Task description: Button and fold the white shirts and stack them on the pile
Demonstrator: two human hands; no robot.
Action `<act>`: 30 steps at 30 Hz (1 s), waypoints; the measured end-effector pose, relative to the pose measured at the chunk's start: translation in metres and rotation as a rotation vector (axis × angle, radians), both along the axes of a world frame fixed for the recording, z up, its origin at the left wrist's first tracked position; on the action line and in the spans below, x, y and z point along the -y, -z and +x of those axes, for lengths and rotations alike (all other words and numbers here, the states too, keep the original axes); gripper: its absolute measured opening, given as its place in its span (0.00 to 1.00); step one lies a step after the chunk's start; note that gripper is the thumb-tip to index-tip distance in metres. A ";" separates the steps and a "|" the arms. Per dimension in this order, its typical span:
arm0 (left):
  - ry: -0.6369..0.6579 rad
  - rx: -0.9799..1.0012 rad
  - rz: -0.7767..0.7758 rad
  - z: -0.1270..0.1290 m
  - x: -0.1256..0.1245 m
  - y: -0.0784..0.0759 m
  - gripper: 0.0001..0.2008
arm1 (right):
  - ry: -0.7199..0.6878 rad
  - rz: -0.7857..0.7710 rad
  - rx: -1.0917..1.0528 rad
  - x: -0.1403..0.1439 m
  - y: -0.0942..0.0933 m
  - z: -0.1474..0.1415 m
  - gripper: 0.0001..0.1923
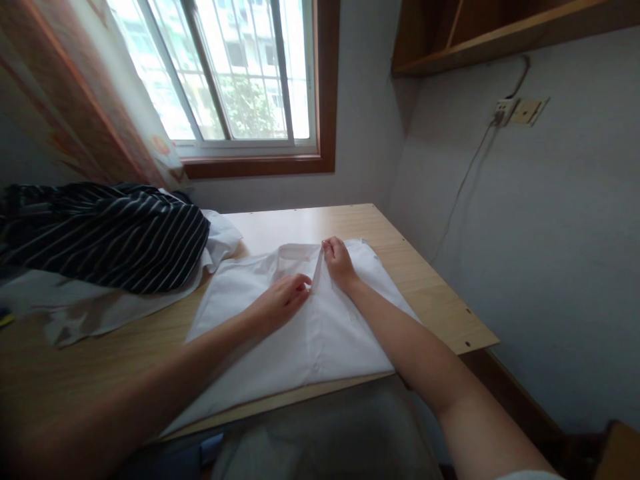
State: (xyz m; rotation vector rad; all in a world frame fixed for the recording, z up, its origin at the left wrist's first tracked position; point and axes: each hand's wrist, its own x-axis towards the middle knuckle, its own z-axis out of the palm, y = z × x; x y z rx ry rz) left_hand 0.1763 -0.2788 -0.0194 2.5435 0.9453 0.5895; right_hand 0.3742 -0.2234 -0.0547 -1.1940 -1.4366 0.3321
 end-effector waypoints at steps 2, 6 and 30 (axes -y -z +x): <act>0.023 0.003 0.029 -0.002 0.000 0.007 0.12 | 0.017 0.012 -0.006 0.000 0.000 0.000 0.13; 0.030 0.018 -0.001 -0.005 0.000 0.008 0.11 | 0.028 0.011 -0.021 0.002 0.000 -0.002 0.13; -0.133 0.031 -0.034 -0.001 0.013 -0.005 0.11 | -0.115 -0.091 -0.086 0.009 -0.004 -0.008 0.14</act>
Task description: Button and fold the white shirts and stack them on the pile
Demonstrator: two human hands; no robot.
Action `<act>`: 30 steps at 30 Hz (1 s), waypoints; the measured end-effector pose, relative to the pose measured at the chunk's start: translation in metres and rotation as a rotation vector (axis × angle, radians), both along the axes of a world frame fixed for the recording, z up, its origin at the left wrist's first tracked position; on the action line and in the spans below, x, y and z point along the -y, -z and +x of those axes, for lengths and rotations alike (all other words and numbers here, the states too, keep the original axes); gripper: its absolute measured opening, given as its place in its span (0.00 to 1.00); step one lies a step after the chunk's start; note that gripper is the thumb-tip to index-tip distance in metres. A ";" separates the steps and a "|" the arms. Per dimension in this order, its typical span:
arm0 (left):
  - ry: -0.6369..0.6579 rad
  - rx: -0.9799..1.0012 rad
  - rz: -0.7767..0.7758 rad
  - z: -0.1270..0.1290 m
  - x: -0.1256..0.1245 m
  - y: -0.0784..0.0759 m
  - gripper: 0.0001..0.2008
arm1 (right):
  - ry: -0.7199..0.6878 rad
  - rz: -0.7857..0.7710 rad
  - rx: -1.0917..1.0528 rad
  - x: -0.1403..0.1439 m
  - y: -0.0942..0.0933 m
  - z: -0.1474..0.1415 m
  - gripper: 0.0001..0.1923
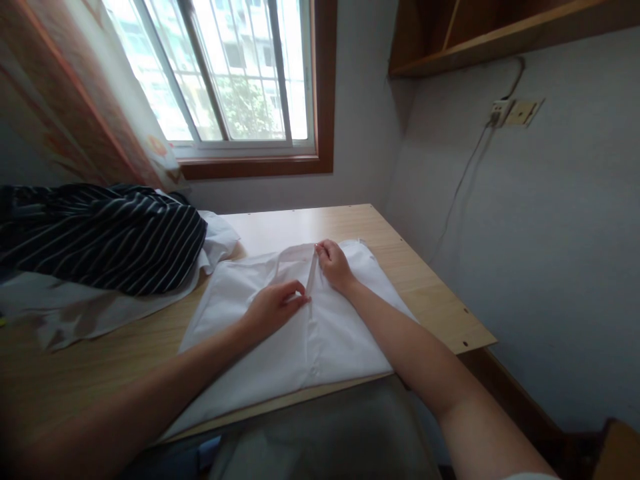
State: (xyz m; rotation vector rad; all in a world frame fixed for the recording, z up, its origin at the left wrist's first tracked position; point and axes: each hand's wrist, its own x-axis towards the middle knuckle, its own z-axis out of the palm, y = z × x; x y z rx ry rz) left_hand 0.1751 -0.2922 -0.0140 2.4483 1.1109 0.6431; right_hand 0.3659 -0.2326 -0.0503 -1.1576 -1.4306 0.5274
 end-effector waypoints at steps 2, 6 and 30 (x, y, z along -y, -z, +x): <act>-0.007 -0.016 0.015 0.000 0.000 0.001 0.11 | -0.008 -0.007 0.005 0.001 -0.001 0.000 0.14; 0.017 -0.051 0.046 -0.001 -0.001 0.004 0.11 | -0.022 -0.020 0.013 0.003 -0.001 -0.001 0.14; 0.589 -0.129 -0.023 -0.008 0.029 -0.027 0.11 | 0.406 0.029 -0.155 -0.027 -0.001 0.038 0.15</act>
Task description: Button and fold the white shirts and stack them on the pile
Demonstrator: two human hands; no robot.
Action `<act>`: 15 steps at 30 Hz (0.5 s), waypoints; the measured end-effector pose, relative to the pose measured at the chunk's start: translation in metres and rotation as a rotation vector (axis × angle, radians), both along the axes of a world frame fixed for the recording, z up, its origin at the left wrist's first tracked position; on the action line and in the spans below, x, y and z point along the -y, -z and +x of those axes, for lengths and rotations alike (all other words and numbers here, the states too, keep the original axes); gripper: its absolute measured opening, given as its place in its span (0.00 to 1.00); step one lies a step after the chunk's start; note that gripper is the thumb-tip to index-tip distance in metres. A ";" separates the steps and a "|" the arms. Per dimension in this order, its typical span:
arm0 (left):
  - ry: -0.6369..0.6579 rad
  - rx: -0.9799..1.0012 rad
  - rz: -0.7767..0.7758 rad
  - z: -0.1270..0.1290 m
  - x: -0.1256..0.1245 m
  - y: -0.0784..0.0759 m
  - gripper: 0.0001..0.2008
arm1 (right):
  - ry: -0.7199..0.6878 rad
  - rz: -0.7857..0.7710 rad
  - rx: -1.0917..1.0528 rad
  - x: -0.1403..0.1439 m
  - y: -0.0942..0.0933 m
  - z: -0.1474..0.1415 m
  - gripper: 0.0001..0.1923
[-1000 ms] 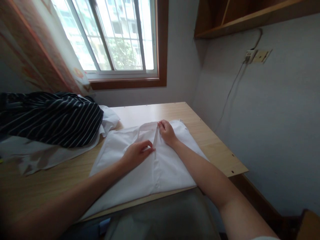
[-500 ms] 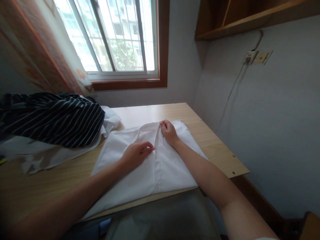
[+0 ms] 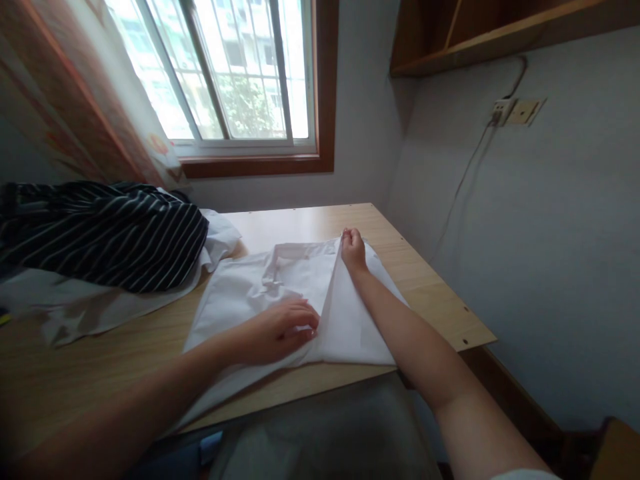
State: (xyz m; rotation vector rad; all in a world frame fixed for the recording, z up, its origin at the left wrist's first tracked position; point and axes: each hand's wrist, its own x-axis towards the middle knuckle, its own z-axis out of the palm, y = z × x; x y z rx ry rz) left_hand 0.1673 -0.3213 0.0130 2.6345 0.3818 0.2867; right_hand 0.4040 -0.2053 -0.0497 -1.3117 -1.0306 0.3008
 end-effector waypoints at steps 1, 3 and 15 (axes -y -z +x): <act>-0.006 -0.004 -0.032 0.000 0.001 -0.001 0.12 | 0.022 -0.011 -0.015 -0.002 0.000 0.005 0.16; -0.039 -0.001 -0.061 -0.001 0.002 0.000 0.13 | 0.048 -0.032 -0.037 -0.007 0.000 0.013 0.16; -0.342 0.007 -0.020 0.009 -0.004 0.019 0.15 | 0.143 -0.038 0.052 -0.020 0.002 0.053 0.15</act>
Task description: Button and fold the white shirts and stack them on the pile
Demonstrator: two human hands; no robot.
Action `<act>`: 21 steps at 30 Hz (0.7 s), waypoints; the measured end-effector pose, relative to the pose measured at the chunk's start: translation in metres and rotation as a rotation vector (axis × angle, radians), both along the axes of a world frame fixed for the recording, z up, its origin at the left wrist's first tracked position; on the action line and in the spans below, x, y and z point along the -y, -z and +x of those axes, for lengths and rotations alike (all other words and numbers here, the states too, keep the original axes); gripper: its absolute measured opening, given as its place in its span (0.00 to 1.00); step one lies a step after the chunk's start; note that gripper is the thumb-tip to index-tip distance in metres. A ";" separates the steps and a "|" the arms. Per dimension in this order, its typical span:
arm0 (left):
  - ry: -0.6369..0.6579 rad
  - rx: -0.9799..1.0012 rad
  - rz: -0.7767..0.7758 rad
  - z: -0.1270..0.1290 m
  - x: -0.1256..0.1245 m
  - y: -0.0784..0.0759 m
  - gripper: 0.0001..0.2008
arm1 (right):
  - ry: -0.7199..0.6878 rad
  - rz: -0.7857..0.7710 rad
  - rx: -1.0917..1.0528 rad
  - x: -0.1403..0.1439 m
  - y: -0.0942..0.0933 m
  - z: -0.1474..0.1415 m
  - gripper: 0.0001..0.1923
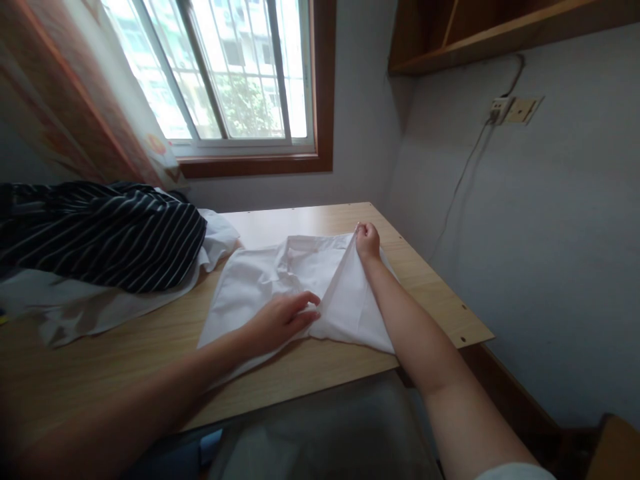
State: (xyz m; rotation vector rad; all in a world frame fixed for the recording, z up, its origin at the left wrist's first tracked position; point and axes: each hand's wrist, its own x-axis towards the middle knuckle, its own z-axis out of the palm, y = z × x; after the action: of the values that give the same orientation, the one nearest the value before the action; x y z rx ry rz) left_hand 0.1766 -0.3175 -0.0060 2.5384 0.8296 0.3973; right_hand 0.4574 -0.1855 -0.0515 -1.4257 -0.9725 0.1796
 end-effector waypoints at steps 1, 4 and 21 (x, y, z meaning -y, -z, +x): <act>-0.022 0.011 -0.007 0.002 0.000 0.001 0.15 | 0.004 -0.003 0.004 0.000 0.000 0.001 0.15; -0.052 0.058 -0.048 0.004 -0.001 0.003 0.15 | 0.008 -0.006 0.007 0.000 -0.001 0.000 0.13; -0.059 0.227 -0.186 0.008 -0.001 0.007 0.16 | -0.028 0.010 0.033 0.001 0.003 -0.008 0.11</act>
State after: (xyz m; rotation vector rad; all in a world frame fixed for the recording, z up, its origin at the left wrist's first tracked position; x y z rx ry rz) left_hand 0.1845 -0.3163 -0.0135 2.2524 0.8152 0.5863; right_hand 0.4492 -0.1864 -0.0546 -1.4103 -1.0197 0.1724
